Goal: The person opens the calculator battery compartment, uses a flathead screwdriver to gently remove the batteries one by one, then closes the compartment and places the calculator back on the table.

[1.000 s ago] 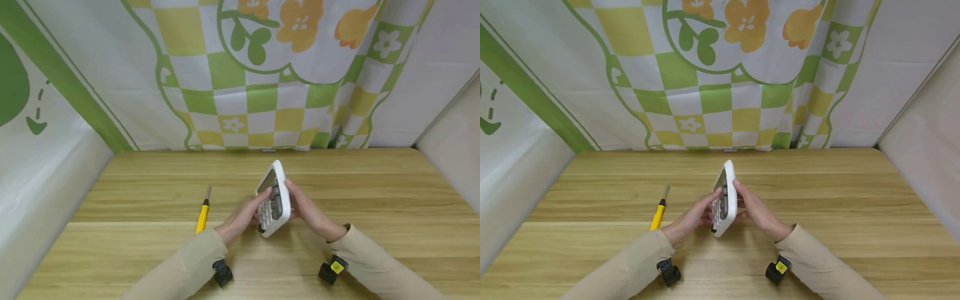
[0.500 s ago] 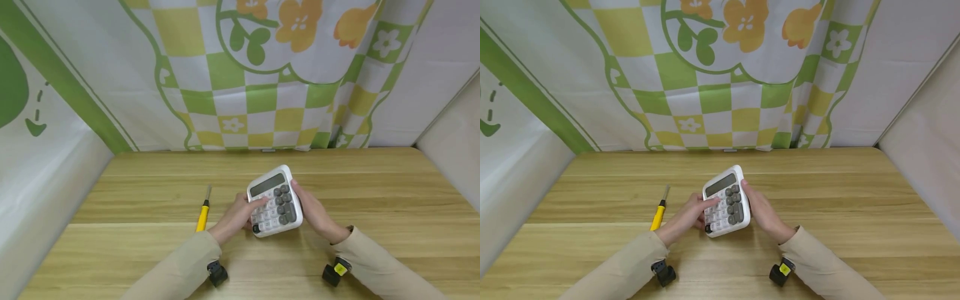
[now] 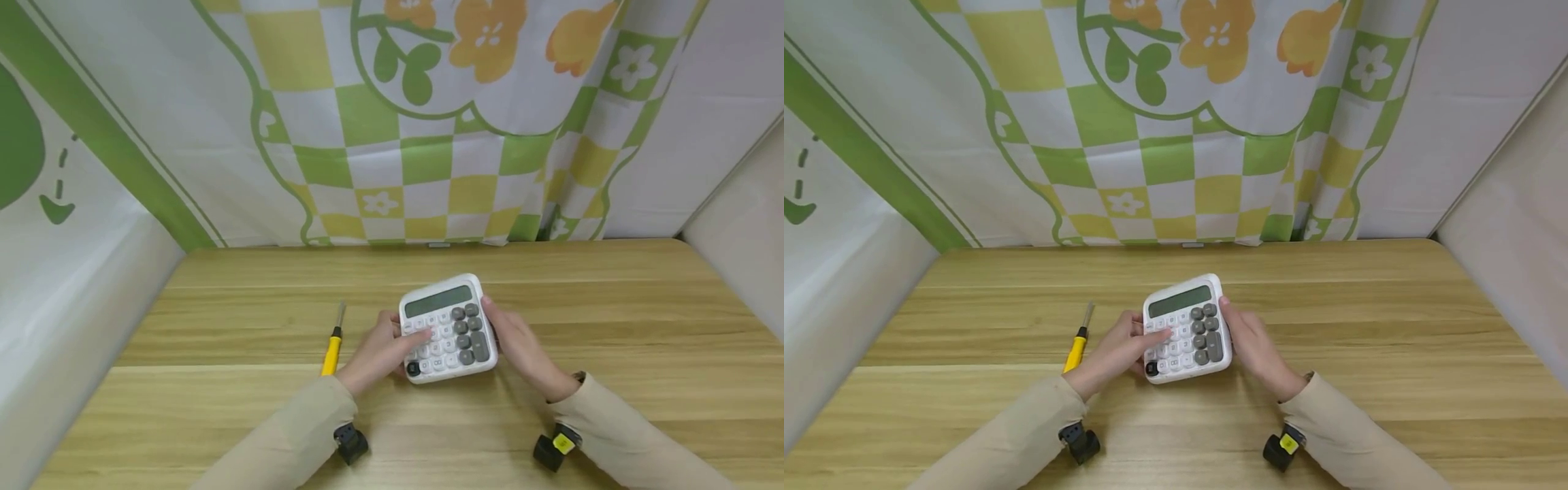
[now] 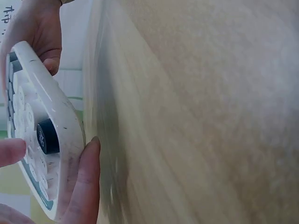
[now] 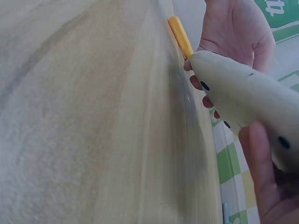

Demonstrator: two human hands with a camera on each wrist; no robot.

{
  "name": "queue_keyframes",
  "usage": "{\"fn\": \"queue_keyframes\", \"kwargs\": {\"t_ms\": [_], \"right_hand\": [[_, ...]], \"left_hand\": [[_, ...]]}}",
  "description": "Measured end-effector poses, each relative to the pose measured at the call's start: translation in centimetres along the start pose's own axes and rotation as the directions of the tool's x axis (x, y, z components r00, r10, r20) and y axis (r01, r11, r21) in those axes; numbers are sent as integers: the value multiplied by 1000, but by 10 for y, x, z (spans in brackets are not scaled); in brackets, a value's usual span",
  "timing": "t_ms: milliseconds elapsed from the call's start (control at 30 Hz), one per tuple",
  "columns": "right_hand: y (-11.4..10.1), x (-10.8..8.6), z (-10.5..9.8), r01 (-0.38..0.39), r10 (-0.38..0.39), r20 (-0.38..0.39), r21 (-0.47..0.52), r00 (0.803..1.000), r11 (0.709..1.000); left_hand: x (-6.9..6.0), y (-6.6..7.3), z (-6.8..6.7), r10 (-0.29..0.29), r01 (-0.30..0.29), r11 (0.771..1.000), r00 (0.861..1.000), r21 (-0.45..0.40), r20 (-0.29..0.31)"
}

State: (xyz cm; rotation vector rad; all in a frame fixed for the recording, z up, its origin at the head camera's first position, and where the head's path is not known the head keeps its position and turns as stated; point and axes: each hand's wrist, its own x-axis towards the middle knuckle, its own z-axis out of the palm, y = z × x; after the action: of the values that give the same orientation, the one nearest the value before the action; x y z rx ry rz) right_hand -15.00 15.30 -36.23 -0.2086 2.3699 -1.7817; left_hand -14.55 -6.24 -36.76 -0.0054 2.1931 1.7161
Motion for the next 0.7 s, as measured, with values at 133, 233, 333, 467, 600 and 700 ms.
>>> {"fn": "queue_keyframes", "kwargs": {"t_ms": [133,233,333,467,600,700], "right_hand": [[-1,0,0,-49,43,-66,-87,997,995],[-1,-1,-2,-67,50,-101,-180,994,981],[1,0,-4,-48,21,-105,-257,994,965],[4,1,-5,-26,-1,-89,-308,996,951],[6,1,-5,-34,9,-85,-301,996,953],[6,-1,-6,-22,-7,-90,-319,996,948]], "left_hand": [[0,0,-3,14,-14,999,1000,31,-17],[-1,1,-4,18,-15,997,999,71,-35],[-1,1,-5,21,-16,994,999,111,-48],[-3,2,-6,25,-17,988,998,151,-53],[-4,3,-7,23,-14,987,998,162,-53],[-4,3,-6,26,-15,984,998,178,-61]]}}
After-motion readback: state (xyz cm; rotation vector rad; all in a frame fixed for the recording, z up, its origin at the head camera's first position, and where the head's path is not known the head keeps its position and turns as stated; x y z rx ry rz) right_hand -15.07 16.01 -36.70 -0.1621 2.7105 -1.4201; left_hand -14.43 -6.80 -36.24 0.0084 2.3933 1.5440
